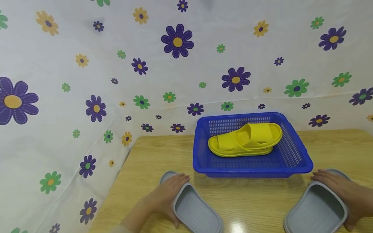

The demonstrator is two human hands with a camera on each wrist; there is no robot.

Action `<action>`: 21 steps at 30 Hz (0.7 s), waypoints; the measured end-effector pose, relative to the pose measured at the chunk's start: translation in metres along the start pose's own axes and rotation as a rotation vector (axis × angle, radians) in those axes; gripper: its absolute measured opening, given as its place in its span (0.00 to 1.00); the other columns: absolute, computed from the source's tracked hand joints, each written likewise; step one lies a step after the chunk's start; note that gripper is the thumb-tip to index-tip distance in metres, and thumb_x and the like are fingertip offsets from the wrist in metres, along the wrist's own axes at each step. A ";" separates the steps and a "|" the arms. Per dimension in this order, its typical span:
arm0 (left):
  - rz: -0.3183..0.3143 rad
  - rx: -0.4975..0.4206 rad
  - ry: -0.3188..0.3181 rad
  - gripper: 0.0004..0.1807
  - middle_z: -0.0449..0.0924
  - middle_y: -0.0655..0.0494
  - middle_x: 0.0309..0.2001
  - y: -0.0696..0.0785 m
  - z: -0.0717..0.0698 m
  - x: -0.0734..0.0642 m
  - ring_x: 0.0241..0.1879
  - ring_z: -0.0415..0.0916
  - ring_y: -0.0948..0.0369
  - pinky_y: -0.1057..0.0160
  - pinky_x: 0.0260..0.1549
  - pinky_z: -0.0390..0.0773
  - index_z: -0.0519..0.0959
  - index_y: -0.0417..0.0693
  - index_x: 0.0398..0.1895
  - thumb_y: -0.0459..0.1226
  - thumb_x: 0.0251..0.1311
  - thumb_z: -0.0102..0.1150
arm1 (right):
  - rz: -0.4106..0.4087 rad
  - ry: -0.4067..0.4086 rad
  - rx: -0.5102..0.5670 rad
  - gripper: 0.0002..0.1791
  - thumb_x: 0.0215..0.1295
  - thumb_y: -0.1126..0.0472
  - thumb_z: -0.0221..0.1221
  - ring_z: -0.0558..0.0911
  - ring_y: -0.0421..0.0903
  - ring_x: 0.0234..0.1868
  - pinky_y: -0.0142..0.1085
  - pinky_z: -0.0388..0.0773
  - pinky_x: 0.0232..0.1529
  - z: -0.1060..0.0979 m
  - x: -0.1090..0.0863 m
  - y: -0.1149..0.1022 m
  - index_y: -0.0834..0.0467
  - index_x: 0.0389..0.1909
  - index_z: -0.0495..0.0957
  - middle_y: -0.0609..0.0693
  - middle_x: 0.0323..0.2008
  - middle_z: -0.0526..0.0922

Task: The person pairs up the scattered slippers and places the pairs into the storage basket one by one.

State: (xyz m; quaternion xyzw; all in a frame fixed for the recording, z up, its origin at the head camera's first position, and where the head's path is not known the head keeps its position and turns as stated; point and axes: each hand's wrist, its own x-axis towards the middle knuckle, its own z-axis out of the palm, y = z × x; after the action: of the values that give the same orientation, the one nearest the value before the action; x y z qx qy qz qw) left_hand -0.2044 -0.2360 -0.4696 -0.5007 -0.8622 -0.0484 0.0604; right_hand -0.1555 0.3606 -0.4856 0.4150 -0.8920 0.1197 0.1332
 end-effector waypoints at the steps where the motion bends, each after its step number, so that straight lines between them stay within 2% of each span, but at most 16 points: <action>1: -0.007 -0.014 0.000 0.78 0.62 0.46 0.67 0.000 0.000 -0.001 0.67 0.58 0.50 0.52 0.66 0.60 0.54 0.36 0.70 0.75 0.12 0.67 | -0.006 0.000 0.002 0.82 -0.01 0.20 0.65 0.34 0.27 0.70 0.16 0.25 0.62 0.000 0.001 0.000 0.65 0.64 0.58 0.43 0.61 0.58; 6: -0.049 -0.061 0.011 0.74 0.63 0.49 0.66 0.003 0.002 -0.003 0.66 0.59 0.51 0.50 0.65 0.61 0.55 0.39 0.69 0.75 0.17 0.66 | -0.015 0.064 0.003 0.78 0.01 0.18 0.63 0.40 0.28 0.70 0.17 0.29 0.64 0.001 0.000 -0.004 0.68 0.57 0.63 0.43 0.57 0.61; 9: -0.068 -0.062 0.022 0.74 0.64 0.50 0.65 0.007 0.001 -0.003 0.66 0.60 0.51 0.49 0.64 0.62 0.57 0.39 0.69 0.74 0.16 0.67 | 0.005 0.057 0.007 0.76 0.05 0.18 0.63 0.38 0.27 0.70 0.18 0.27 0.64 0.002 -0.002 -0.007 0.67 0.58 0.63 0.44 0.56 0.62; 14: -0.082 -0.022 0.049 0.73 0.66 0.50 0.63 0.012 0.001 -0.004 0.64 0.62 0.51 0.49 0.63 0.64 0.58 0.40 0.68 0.74 0.15 0.68 | 0.028 0.047 -0.004 0.74 0.09 0.18 0.64 0.36 0.26 0.69 0.17 0.25 0.63 0.003 -0.005 -0.011 0.66 0.60 0.62 0.45 0.55 0.62; 21: -0.068 0.055 0.112 0.73 0.69 0.50 0.60 0.019 0.003 -0.002 0.61 0.65 0.52 0.50 0.61 0.66 0.61 0.39 0.66 0.76 0.13 0.65 | 0.075 0.073 -0.016 0.73 0.08 0.18 0.64 0.37 0.25 0.68 0.17 0.27 0.62 0.005 -0.004 -0.019 0.65 0.58 0.64 0.41 0.53 0.63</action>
State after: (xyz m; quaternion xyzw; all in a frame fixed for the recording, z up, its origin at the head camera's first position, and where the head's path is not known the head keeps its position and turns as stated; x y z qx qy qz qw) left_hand -0.1870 -0.2275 -0.4727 -0.4656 -0.8751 -0.0547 0.1203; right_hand -0.1386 0.3500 -0.4893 0.3757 -0.9023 0.1324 0.1647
